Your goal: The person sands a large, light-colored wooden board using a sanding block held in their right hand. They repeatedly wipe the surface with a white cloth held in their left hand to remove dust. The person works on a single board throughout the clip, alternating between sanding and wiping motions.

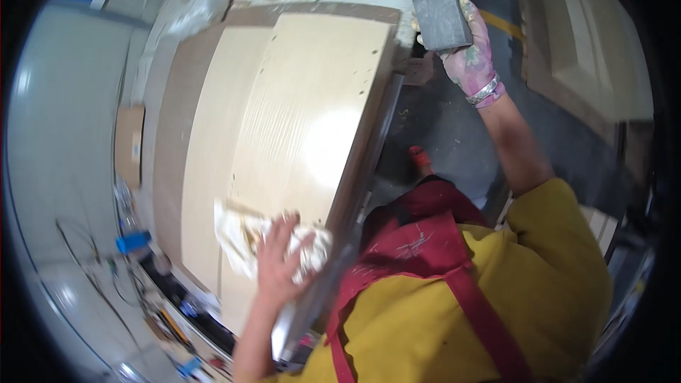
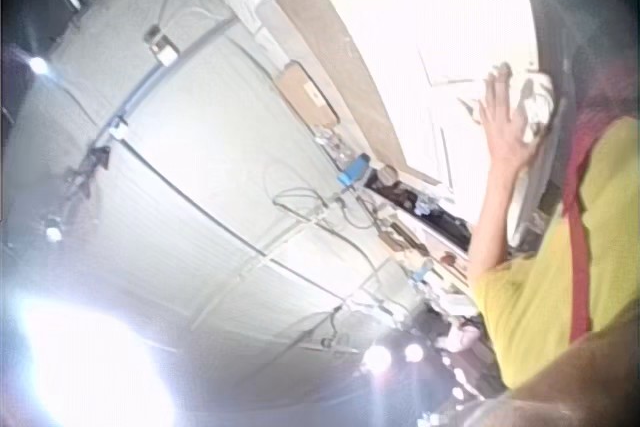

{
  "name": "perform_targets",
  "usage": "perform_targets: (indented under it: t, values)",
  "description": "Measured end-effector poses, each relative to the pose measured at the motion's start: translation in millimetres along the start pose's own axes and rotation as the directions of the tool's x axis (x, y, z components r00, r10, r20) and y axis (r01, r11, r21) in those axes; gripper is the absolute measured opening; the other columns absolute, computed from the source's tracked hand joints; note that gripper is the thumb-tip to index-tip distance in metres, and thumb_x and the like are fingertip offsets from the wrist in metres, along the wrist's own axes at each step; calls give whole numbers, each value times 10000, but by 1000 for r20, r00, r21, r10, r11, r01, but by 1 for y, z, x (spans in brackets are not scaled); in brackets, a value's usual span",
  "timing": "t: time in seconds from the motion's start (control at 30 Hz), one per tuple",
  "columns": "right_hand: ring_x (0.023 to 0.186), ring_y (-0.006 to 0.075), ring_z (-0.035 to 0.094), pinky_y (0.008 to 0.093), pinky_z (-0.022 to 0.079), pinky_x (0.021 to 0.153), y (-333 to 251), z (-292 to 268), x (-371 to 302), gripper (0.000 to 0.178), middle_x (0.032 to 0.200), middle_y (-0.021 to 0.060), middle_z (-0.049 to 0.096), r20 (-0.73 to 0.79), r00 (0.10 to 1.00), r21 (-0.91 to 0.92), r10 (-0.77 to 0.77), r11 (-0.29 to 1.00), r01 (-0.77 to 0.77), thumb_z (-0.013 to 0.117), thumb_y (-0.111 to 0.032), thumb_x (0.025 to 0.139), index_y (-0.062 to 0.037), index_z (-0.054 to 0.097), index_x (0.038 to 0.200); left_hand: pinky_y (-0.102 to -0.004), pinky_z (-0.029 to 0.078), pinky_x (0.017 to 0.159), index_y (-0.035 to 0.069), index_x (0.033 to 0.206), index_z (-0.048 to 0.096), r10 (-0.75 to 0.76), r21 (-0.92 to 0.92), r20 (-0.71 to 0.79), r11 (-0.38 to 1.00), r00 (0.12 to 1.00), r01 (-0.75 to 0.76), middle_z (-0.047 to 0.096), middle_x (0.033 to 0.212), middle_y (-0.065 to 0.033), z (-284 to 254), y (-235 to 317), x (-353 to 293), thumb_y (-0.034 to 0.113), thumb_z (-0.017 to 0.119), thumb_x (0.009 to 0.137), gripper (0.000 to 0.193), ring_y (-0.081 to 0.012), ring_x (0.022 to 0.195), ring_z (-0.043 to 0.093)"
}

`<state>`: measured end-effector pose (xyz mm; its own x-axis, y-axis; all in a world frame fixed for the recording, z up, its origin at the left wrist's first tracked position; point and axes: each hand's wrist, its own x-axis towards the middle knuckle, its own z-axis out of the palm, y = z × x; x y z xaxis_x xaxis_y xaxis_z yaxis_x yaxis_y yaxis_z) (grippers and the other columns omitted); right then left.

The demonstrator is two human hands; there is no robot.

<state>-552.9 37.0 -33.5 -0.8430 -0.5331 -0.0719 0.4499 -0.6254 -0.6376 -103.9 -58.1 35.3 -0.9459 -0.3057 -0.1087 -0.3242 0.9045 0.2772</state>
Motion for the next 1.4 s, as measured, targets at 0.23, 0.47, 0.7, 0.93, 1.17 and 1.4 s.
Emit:
perform_targets:
  t: [0.23,0.47,0.7,0.93,1.17,1.4]
  values:
    - [886,309,695,381,588,692,-6,-63,5,601,1098,229,662,-59,980,31,188,982,-186,407,-486,996,-3,480,1344,-579,286,1094,231,1347,549,274,32,42,961,961,-275,370,1534,-96,-12,1,183,306,737,709,669,-368,1395,345]
    - [923,231,673,328,553,748,-11,-66,2,492,1149,145,633,-14,973,-255,232,940,-228,485,-396,1003,-31,465,1333,-388,482,970,26,1214,598,228,-26,-199,971,953,-238,584,1317,-151,-6,36,427,243,698,847,438,-353,1138,590]
    - [916,165,657,303,528,794,-36,-88,11,515,1128,90,647,-15,978,-340,209,919,-201,535,-324,984,-3,464,1380,-336,446,966,3,1215,611,-222,-258,-386,958,895,126,644,1177,-164,-106,-103,341,15,618,867,349,-297,1098,608]
    - [1176,157,559,295,421,1015,12,-22,59,552,1291,97,580,187,963,-204,195,966,-156,559,-288,987,14,415,1427,-371,542,747,6,1149,633,-905,-182,141,374,400,910,702,940,-198,-106,-116,27,380,799,770,558,-238,866,696]
    - [1123,158,588,297,456,984,49,66,45,434,1235,56,606,190,959,-338,209,931,-136,535,-313,999,-44,512,1339,-388,492,742,12,1024,602,-849,-294,62,487,525,822,642,875,-127,-43,-86,-30,134,883,614,512,-299,777,586]
    - [1174,187,526,297,386,1022,69,108,51,743,1296,120,569,244,922,-633,299,770,-82,613,-516,897,4,450,1403,-395,469,941,-48,1368,459,-846,-324,242,391,475,862,625,1175,-247,-43,-138,-48,271,746,844,678,-200,1077,607]
